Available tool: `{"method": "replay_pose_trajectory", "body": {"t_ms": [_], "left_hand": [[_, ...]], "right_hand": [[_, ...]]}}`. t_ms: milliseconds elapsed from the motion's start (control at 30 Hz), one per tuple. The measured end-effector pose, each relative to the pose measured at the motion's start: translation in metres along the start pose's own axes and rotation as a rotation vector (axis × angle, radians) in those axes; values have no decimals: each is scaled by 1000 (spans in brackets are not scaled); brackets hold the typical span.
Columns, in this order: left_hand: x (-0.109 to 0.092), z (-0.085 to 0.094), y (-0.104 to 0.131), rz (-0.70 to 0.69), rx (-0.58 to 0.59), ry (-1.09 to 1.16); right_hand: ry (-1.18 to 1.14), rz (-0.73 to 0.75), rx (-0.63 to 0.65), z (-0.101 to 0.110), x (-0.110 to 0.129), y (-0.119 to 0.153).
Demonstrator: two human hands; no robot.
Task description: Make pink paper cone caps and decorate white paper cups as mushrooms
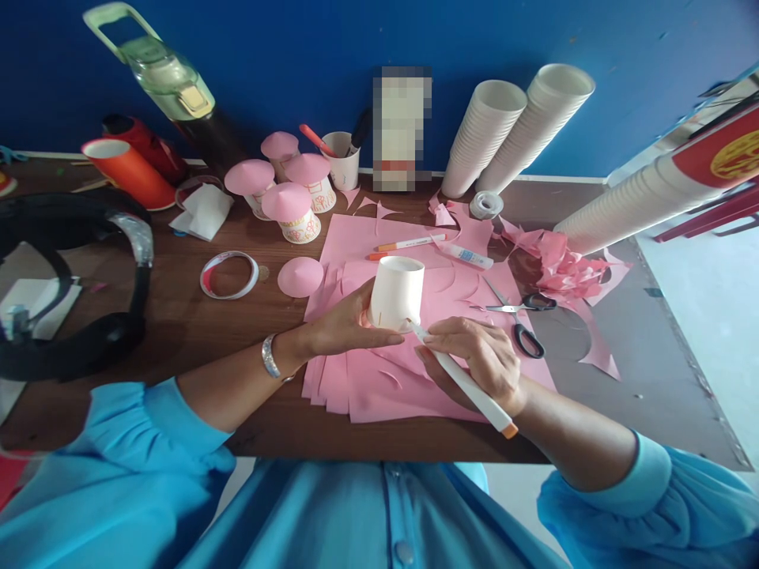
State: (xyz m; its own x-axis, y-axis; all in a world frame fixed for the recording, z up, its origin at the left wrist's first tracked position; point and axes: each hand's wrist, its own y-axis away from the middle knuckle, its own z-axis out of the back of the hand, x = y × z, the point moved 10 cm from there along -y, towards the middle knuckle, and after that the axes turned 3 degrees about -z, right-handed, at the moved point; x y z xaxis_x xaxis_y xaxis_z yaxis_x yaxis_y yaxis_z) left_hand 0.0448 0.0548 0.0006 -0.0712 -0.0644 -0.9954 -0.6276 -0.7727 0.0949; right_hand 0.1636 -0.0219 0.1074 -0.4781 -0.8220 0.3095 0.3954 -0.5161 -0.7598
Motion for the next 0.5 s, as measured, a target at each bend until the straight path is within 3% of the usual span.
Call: {"method": "replay_pose_trajectory", "body": {"t_ms": [300, 500], "left_hand": [[-1, -1, -1, -36, 25, 30], [-1, -3, 0, -49, 47, 74]], "right_hand": [[-32, -10, 19, -1, 1, -3], [-97, -95, 61, -3, -1, -3]]}}
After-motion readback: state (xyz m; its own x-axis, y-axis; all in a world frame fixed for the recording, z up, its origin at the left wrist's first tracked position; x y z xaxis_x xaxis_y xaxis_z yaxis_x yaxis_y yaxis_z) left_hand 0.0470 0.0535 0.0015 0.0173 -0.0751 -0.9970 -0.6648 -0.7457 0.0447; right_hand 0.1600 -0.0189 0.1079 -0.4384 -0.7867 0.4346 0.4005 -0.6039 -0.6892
